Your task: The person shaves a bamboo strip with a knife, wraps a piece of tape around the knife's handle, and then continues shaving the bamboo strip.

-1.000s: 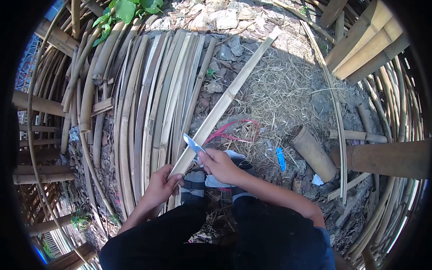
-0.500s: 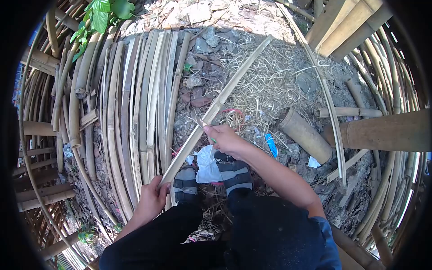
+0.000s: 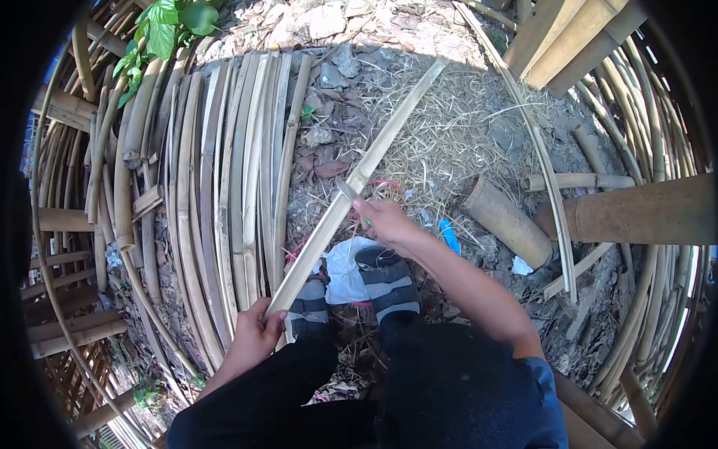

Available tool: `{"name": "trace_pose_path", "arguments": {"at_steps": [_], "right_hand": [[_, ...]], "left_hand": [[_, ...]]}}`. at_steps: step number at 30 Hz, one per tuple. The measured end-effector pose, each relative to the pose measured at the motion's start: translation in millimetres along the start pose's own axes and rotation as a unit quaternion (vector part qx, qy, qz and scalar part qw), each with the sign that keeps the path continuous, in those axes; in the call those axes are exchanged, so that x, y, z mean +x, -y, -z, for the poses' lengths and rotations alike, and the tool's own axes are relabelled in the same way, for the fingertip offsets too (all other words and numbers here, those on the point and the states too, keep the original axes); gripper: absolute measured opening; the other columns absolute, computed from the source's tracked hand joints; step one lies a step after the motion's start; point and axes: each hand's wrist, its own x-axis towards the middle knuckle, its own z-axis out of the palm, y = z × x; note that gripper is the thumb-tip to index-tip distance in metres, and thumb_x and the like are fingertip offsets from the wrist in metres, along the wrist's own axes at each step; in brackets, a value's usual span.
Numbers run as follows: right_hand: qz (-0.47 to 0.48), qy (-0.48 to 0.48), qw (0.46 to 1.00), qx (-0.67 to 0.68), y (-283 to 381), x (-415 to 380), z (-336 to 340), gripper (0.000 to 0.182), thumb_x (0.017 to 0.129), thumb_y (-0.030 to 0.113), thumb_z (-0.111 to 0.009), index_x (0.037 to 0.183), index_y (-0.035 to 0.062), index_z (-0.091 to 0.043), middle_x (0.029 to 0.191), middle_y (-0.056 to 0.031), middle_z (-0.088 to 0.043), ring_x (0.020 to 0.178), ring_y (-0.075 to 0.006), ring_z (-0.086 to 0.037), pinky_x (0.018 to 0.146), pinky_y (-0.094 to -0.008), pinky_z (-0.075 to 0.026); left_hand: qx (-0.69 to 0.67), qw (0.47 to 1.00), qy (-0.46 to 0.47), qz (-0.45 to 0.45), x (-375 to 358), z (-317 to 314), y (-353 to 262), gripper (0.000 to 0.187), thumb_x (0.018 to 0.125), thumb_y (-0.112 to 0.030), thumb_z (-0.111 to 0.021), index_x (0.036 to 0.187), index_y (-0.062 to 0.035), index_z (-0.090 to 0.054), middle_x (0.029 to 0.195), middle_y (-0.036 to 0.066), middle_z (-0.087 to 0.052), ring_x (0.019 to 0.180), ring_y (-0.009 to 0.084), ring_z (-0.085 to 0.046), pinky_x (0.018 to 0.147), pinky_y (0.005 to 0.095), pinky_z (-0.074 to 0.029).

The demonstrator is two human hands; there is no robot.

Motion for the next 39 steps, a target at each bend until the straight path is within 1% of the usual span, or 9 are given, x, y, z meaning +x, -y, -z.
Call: {"name": "trace_pose_path", "arguments": {"at_steps": [8, 14, 21, 24, 26, 30, 32, 36, 39], "right_hand": [[0.026, 0.161, 0.986, -0.031, -26, -29, -47, 0.047, 0.102, 0.045, -0.051, 0.075, 0.0065, -0.053, 0.064, 0.0015, -0.046, 0.054, -0.0069, -0.038, 0.045, -0.0245, -0.030], [-0.013, 0.045, 0.998, -0.037, -1, -5, -10, 0.043, 0.101, 0.042, -0.055, 0.079, 0.0053, -0.056, 0.061, 0.0018, -0.044, 0.050, -0.0055, -0.036, 0.043, -0.0229, -0.026], [0.040, 0.016, 0.998, -0.054, -11, 28, 15, 0.043, 0.098, 0.039, -0.061, 0.079, 0.0000, -0.064, 0.061, -0.0010, -0.051, 0.049, -0.0084, -0.041, 0.042, -0.0264, -0.030], [0.044, 0.006, 0.993, -0.111, -2, 32, 25, 0.043, 0.099, 0.037, -0.061, 0.076, 0.0008, -0.063, 0.058, -0.0005, -0.049, 0.049, -0.0087, -0.043, 0.044, -0.0270, -0.032], [0.081, -0.129, 0.988, -0.037, 0, 35, 35, 0.044, 0.100, 0.037, -0.058, 0.075, 0.0012, -0.062, 0.057, -0.0005, -0.048, 0.049, -0.0090, -0.043, 0.045, -0.0269, -0.032], [0.130, -0.149, 0.978, -0.067, -2, 32, 79, 0.044, 0.103, 0.038, -0.051, 0.079, 0.0022, -0.063, 0.059, -0.0015, -0.050, 0.050, -0.0089, -0.044, 0.047, -0.0264, -0.034], [0.114, -0.077, 0.990, -0.032, -4, 11, 64, 0.047, 0.103, 0.042, -0.047, 0.084, 0.0013, -0.061, 0.060, -0.0043, -0.051, 0.051, -0.0138, -0.046, 0.048, -0.0300, -0.037], [0.241, -0.147, 0.908, -0.309, -21, -18, -2, 0.049, 0.100, 0.044, -0.049, 0.084, -0.0014, -0.055, 0.060, -0.0189, -0.057, 0.057, -0.0361, -0.061, 0.056, -0.0451, -0.046], [0.290, -0.152, 0.853, -0.406, -46, -27, -31, 0.046, 0.099, 0.042, -0.052, 0.081, -0.0006, -0.054, 0.062, -0.0209, -0.060, 0.056, -0.0375, -0.062, 0.053, -0.0467, -0.048]], "left_hand": [[0.011, 1.000, -0.005, -0.005, 3, -1, -12, 0.013, 0.096, -0.007, -0.060, 0.101, 0.0045, -0.057, 0.060, 0.015, -0.062, 0.052, 0.0193, -0.064, 0.048, 0.0324, -0.047], [0.050, 0.998, -0.023, -0.016, 1, 0, -8, 0.013, 0.096, -0.007, -0.061, 0.098, 0.0046, -0.057, 0.060, 0.017, -0.061, 0.053, 0.0209, -0.065, 0.048, 0.0340, -0.047], [0.055, 0.998, -0.038, -0.018, 3, 0, -13, 0.013, 0.095, -0.008, -0.061, 0.093, 0.0039, -0.056, 0.062, 0.019, -0.063, 0.055, 0.0262, -0.067, 0.049, 0.0362, -0.048], [0.044, 0.998, -0.037, -0.021, 4, -3, -9, 0.013, 0.096, -0.008, -0.061, 0.092, 0.0036, -0.055, 0.062, 0.020, -0.063, 0.057, 0.0280, -0.068, 0.050, 0.0370, -0.049], [0.059, 0.997, -0.038, -0.020, 0, 1, -6, 0.013, 0.096, -0.008, -0.060, 0.092, 0.0036, -0.055, 0.062, 0.020, -0.063, 0.057, 0.0287, -0.068, 0.050, 0.0373, -0.049], [0.087, 0.996, -0.015, 0.011, -1, 8, 0, 0.013, 0.096, -0.008, -0.060, 0.093, 0.0033, -0.054, 0.062, 0.019, -0.063, 0.055, 0.0278, -0.067, 0.050, 0.0375, -0.048], [0.068, 0.997, -0.004, 0.030, 2, 6, -2, 0.015, 0.097, -0.011, -0.059, 0.094, 0.0033, -0.054, 0.061, 0.017, -0.063, 0.054, 0.0256, -0.066, 0.050, 0.0370, -0.048], [-0.005, 0.993, 0.033, 0.111, 6, -1, -8, 0.023, 0.099, -0.019, -0.058, 0.095, 0.0031, -0.055, 0.058, 0.012, -0.060, 0.052, 0.0203, -0.063, 0.048, 0.0352, -0.046], [-0.015, 0.990, 0.043, 0.137, 8, -3, -1, 0.033, 0.099, -0.030, -0.059, 0.092, 0.0028, -0.055, 0.056, 0.010, -0.058, 0.050, 0.0183, -0.061, 0.047, 0.0338, -0.045]]}}
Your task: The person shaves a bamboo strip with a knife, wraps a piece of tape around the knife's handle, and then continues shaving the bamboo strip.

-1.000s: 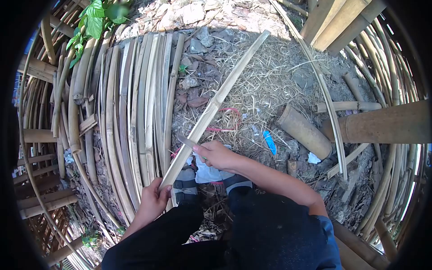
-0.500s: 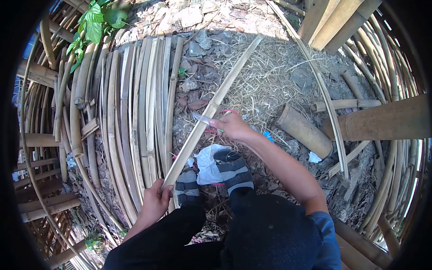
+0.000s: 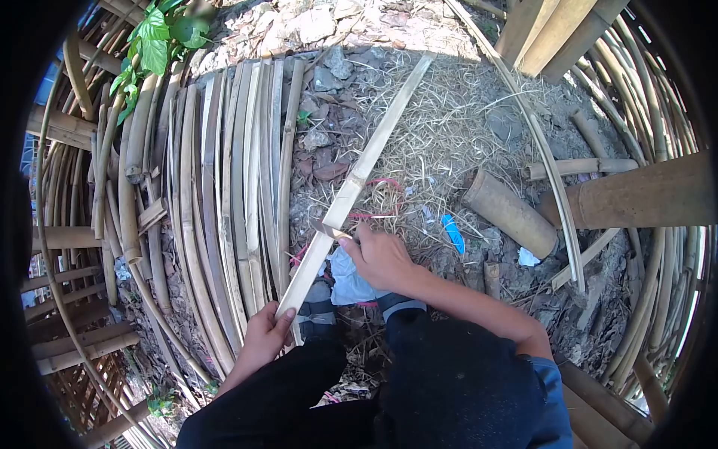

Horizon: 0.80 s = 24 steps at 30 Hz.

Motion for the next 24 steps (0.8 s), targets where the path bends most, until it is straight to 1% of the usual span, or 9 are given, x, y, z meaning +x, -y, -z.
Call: {"name": "trace_pose_path", "arguments": {"at_steps": [1, 4, 6, 9, 12, 13, 20, 22, 24], "right_hand": [[-0.002, 0.001, 1.000, 0.000, 2, -4, -6, 0.046, 0.099, 0.042, -0.052, 0.081, -0.0006, -0.054, 0.062, -0.0209, -0.060, 0.056, -0.0375, -0.062, 0.053, -0.0467, -0.048], [0.085, -0.028, 0.995, -0.051, 1, -12, -20, 0.045, 0.098, 0.041, -0.055, 0.079, 0.0001, -0.054, 0.059, -0.0169, -0.060, 0.048, -0.0336, -0.060, 0.047, -0.0447, -0.048], [0.160, -0.083, 0.979, -0.095, -4, -11, -28, 0.042, 0.096, 0.041, -0.057, 0.080, 0.0023, -0.054, 0.055, -0.0131, -0.059, 0.045, -0.0292, -0.060, 0.043, -0.0400, -0.048], [0.130, -0.131, 0.969, -0.167, -13, -2, -24, 0.039, 0.095, 0.041, -0.058, 0.081, 0.0050, -0.055, 0.053, -0.0096, -0.059, 0.045, -0.0285, -0.061, 0.042, -0.0390, -0.049], [0.097, -0.104, 0.966, -0.214, -28, 17, -1, 0.036, 0.095, 0.038, -0.060, 0.080, 0.0060, -0.053, 0.055, -0.0122, -0.058, 0.048, -0.0288, -0.062, 0.043, -0.0410, -0.049], [0.124, -0.120, 0.962, -0.210, -40, 20, -7, 0.037, 0.094, 0.042, -0.059, 0.080, 0.0078, -0.055, 0.054, -0.0091, -0.059, 0.046, -0.0271, -0.063, 0.041, -0.0398, -0.050], [0.153, -0.122, 0.958, -0.211, -51, 28, 0, 0.036, 0.094, 0.038, -0.059, 0.080, 0.0065, -0.053, 0.056, -0.0118, -0.059, 0.049, -0.0288, -0.064, 0.043, -0.0420, -0.049], [0.072, -0.088, 0.959, -0.260, -52, 31, 7, 0.039, 0.097, 0.040, -0.054, 0.080, 0.0054, -0.055, 0.060, -0.0141, -0.063, 0.052, -0.0331, -0.064, 0.046, -0.0457, -0.050], [-0.154, -0.148, 0.956, -0.201, -86, 58, 54, 0.046, 0.101, 0.041, -0.047, 0.081, 0.0009, -0.059, 0.064, -0.0211, -0.064, 0.056, -0.0410, -0.063, 0.053, -0.0520, -0.052]], "left_hand": [[0.021, 1.000, -0.005, -0.011, 1, -2, 3, 0.039, 0.099, -0.035, -0.060, 0.091, 0.0028, -0.056, 0.055, 0.008, -0.057, 0.049, 0.0172, -0.060, 0.047, 0.0334, -0.044], [0.050, 0.998, 0.012, 0.042, 0, -1, -11, 0.047, 0.096, -0.042, -0.063, 0.088, 0.0034, -0.057, 0.055, 0.008, -0.055, 0.049, 0.0167, -0.057, 0.048, 0.0344, -0.044], [0.047, 0.998, 0.004, 0.029, 0, -3, -9, 0.048, 0.095, -0.043, -0.063, 0.087, 0.0044, -0.058, 0.055, 0.009, -0.056, 0.049, 0.0169, -0.056, 0.049, 0.0352, -0.044], [0.052, 0.999, -0.011, 0.010, 0, -4, -3, 0.051, 0.095, -0.043, -0.063, 0.084, 0.0058, -0.059, 0.055, 0.010, -0.056, 0.050, 0.0171, -0.054, 0.050, 0.0362, -0.043], [0.063, 0.998, -0.013, 0.008, -1, -4, -1, 0.051, 0.095, -0.043, -0.063, 0.082, 0.0065, -0.060, 0.056, 0.010, -0.056, 0.051, 0.0171, -0.053, 0.051, 0.0369, -0.042], [0.064, 0.998, -0.012, 0.014, 0, -4, -2, 0.051, 0.096, -0.043, -0.063, 0.082, 0.0068, -0.061, 0.056, 0.010, -0.056, 0.051, 0.0170, -0.053, 0.051, 0.0373, -0.042], [0.059, 0.998, -0.019, -0.010, -1, -7, -8, 0.051, 0.096, -0.042, -0.063, 0.081, 0.0064, -0.060, 0.056, 0.010, -0.055, 0.051, 0.0170, -0.053, 0.051, 0.0376, -0.042], [0.071, 0.997, -0.023, -0.021, -3, -7, -9, 0.051, 0.096, -0.043, -0.063, 0.078, 0.0043, -0.060, 0.054, 0.006, -0.053, 0.051, 0.0139, -0.050, 0.049, 0.0352, -0.040], [0.040, 0.999, -0.006, 0.018, -14, -2, 3, 0.050, 0.096, -0.043, -0.063, 0.077, 0.0030, -0.060, 0.054, 0.004, -0.051, 0.050, 0.0120, -0.048, 0.048, 0.0337, -0.038]]}}
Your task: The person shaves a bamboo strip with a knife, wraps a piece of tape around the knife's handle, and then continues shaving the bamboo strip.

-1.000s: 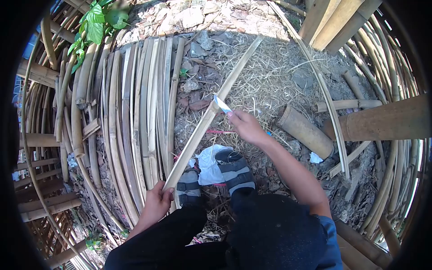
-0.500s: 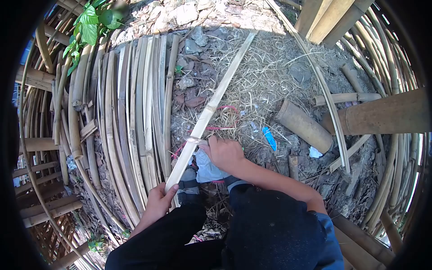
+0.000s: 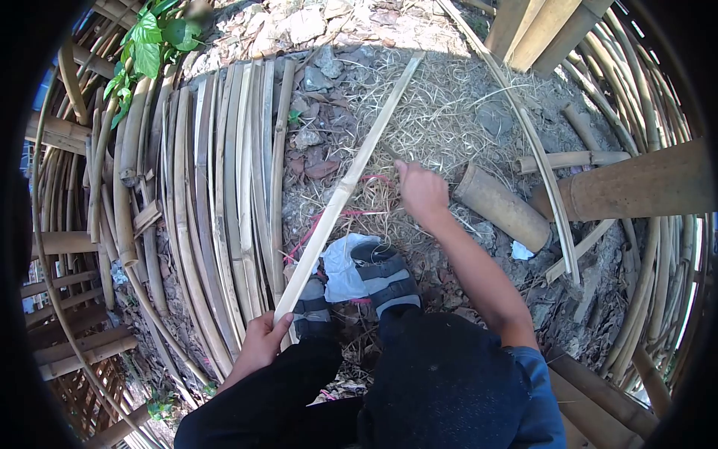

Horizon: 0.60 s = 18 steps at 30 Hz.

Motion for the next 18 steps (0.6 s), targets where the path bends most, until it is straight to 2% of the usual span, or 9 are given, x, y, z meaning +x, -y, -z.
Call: {"name": "trace_pose_path", "arguments": {"at_steps": [2, 5, 7, 9, 10, 11, 14, 16, 18], "right_hand": [[-0.006, -0.010, 1.000, -0.009, -36, 24, 19, 0.053, 0.103, 0.041, -0.042, 0.084, -0.0043, -0.061, 0.067, -0.0285, -0.063, 0.061, -0.0469, -0.062, 0.061, -0.0553, -0.051], [-0.027, -0.006, 0.996, 0.081, -18, 4, 13, 0.054, 0.102, 0.043, -0.040, 0.084, -0.0036, -0.061, 0.069, -0.0296, -0.064, 0.066, -0.0468, -0.065, 0.062, -0.0548, -0.051], [0.044, 0.030, 0.990, 0.131, 29, -30, 30, 0.050, 0.102, 0.040, -0.044, 0.085, -0.0039, -0.060, 0.067, -0.0283, -0.062, 0.063, -0.0456, -0.064, 0.060, -0.0532, -0.050], [0.149, 0.068, 0.966, 0.199, 54, -63, 27, 0.042, 0.100, 0.035, -0.049, 0.084, -0.0027, -0.058, 0.062, -0.0238, -0.060, 0.057, -0.0422, -0.062, 0.056, -0.0516, -0.048], [0.218, 0.081, 0.956, 0.181, 59, -78, 18, 0.037, 0.098, 0.033, -0.053, 0.082, -0.0007, -0.055, 0.057, -0.0190, -0.057, 0.053, -0.0382, -0.060, 0.053, -0.0493, -0.047], [0.276, 0.043, 0.940, 0.195, 64, -93, 7, 0.037, 0.097, 0.034, -0.055, 0.080, 0.0012, -0.054, 0.056, -0.0163, -0.057, 0.049, -0.0357, -0.060, 0.048, -0.0474, -0.046], [0.319, 0.076, 0.930, 0.167, 74, -117, -16, 0.037, 0.097, 0.035, -0.055, 0.081, 0.0016, -0.054, 0.057, -0.0157, -0.058, 0.047, -0.0346, -0.059, 0.044, -0.0464, -0.045], [0.319, 0.060, 0.935, 0.143, 72, -115, -21, 0.037, 0.096, 0.036, -0.056, 0.080, 0.0023, -0.054, 0.056, -0.0143, -0.059, 0.045, -0.0332, -0.060, 0.042, -0.0457, -0.046], [0.256, 0.040, 0.962, 0.083, 67, -100, -16, 0.038, 0.096, 0.038, -0.056, 0.081, 0.0028, -0.055, 0.055, -0.0132, -0.060, 0.045, -0.0310, -0.062, 0.043, -0.0446, -0.049]], "left_hand": [[-0.028, 0.999, 0.017, 0.034, 0, 3, -1, 0.050, 0.096, -0.044, -0.062, 0.075, 0.0016, -0.059, 0.053, 0.001, -0.049, 0.050, 0.0102, -0.046, 0.047, 0.0323, -0.036], [-0.052, 0.998, 0.012, 0.025, 2, 6, -1, 0.049, 0.096, -0.044, -0.062, 0.074, -0.0005, -0.059, 0.054, -0.002, -0.046, 0.049, 0.0070, -0.042, 0.045, 0.0301, -0.032], [-0.070, 0.996, 0.030, 0.045, 5, 0, 11, 0.049, 0.096, -0.044, -0.062, 0.075, -0.0007, -0.059, 0.054, -0.003, -0.046, 0.049, 0.0065, -0.041, 0.045, 0.0300, -0.031], [-0.082, 0.994, 0.039, 0.060, 3, 1, 8, 0.049, 0.096, -0.045, -0.062, 0.075, -0.0010, -0.059, 0.055, -0.004, -0.046, 0.049, 0.0063, -0.041, 0.045, 0.0299, -0.031], [-0.091, 0.992, 0.048, 0.068, 4, 4, 6, 0.049, 0.096, -0.045, -0.062, 0.075, -0.0013, -0.059, 0.055, -0.004, -0.045, 0.049, 0.0061, -0.040, 0.045, 0.0298, -0.031], [-0.085, 0.992, 0.057, 0.068, 5, 4, 6, 0.049, 0.097, -0.046, -0.060, 0.075, -0.0024, -0.059, 0.054, -0.004, -0.044, 0.047, 0.0062, -0.040, 0.044, 0.0283, -0.031], [-0.127, 0.985, 0.085, 0.084, 6, 4, 6, 0.049, 0.097, -0.048, -0.059, 0.074, -0.0040, -0.058, 0.053, -0.005, -0.044, 0.045, 0.0062, -0.040, 0.043, 0.0263, -0.030], [-0.128, 0.985, 0.087, 0.076, 6, 2, 8, 0.049, 0.098, -0.048, -0.058, 0.074, -0.0052, -0.057, 0.052, -0.005, -0.043, 0.043, 0.0061, -0.040, 0.041, 0.0250, -0.030], [-0.126, 0.985, 0.094, 0.076, 7, 2, 12, 0.050, 0.098, -0.049, -0.057, 0.073, -0.0056, -0.056, 0.051, -0.005, -0.042, 0.043, 0.0059, -0.040, 0.041, 0.0256, -0.029]]}}
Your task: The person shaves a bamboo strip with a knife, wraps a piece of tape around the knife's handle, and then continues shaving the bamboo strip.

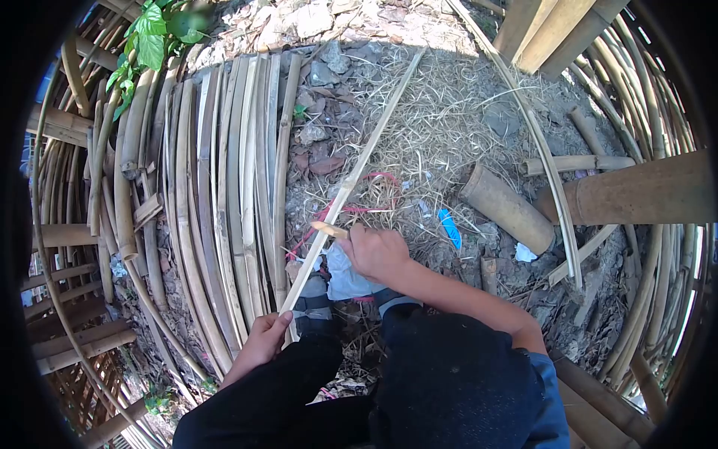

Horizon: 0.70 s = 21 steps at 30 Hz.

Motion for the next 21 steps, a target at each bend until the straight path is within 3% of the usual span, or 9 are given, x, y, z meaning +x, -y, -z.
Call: {"name": "trace_pose_path", "arguments": {"at_steps": [2, 4, 8, 18, 21], "right_hand": [[-0.013, 0.019, 0.999, -0.036, -16, 13, 10, 0.038, 0.096, 0.039, -0.056, 0.079, 0.0041, -0.055, 0.054, -0.0120, -0.060, 0.044, -0.0288, -0.062, 0.042, -0.0422, -0.049], [0.057, -0.007, 0.996, -0.070, -27, 15, 13, 0.040, 0.095, 0.040, -0.056, 0.076, 0.0051, -0.055, 0.055, -0.0124, -0.061, 0.044, -0.0276, -0.062, 0.040, -0.0403, -0.049], [0.098, -0.066, 0.988, -0.095, -47, 19, 5, 0.039, 0.094, 0.040, -0.058, 0.073, 0.0071, -0.054, 0.054, -0.0104, -0.060, 0.045, -0.0259, -0.063, 0.040, -0.0387, -0.049], [0.116, -0.063, 0.975, -0.181, -60, 32, 15, 0.043, 0.092, 0.045, -0.060, 0.070, 0.0095, -0.052, 0.053, -0.0088, -0.058, 0.045, -0.0236, -0.062, 0.040, -0.0357, -0.049], [0.090, -0.039, 0.976, -0.197, -66, 33, 14, 0.037, 0.087, 0.039, -0.065, 0.075, 0.0072, -0.052, 0.056, -0.0097, -0.058, 0.048, -0.0257, -0.062, 0.045, -0.0378, -0.050]], "left_hand": [[-0.005, 1.000, 0.004, 0.000, -1, 0, -2, 0.050, 0.098, -0.049, -0.057, 0.073, -0.0057, -0.056, 0.051, -0.005, -0.042, 0.043, 0.0057, -0.039, 0.041, 0.0257, -0.029], [-0.011, 1.000, 0.012, -0.001, -1, -2, -2, 0.050, 0.098, -0.049, -0.057, 0.074, -0.0057, -0.056, 0.051, -0.005, -0.042, 0.042, 0.0056, -0.039, 0.040, 0.0258, -0.028], [-0.006, 1.000, -0.005, -0.005, -4, -3, -6, 0.049, 0.098, -0.048, -0.058, 0.074, -0.0058, -0.056, 0.051, -0.006, -0.041, 0.042, 0.0050, -0.037, 0.040, 0.0260, -0.027], [0.018, 0.999, -0.020, -0.021, -4, -2, -4, 0.049, 0.098, -0.046, -0.059, 0.074, -0.0034, -0.058, 0.053, -0.006, -0.041, 0.045, 0.0058, -0.036, 0.043, 0.0279, -0.027], [0.026, 0.999, -0.022, -0.018, -5, -2, -6, 0.050, 0.098, -0.046, -0.059, 0.074, -0.0019, -0.059, 0.054, -0.005, -0.042, 0.047, 0.0069, -0.037, 0.045, 0.0288, -0.029]]}}
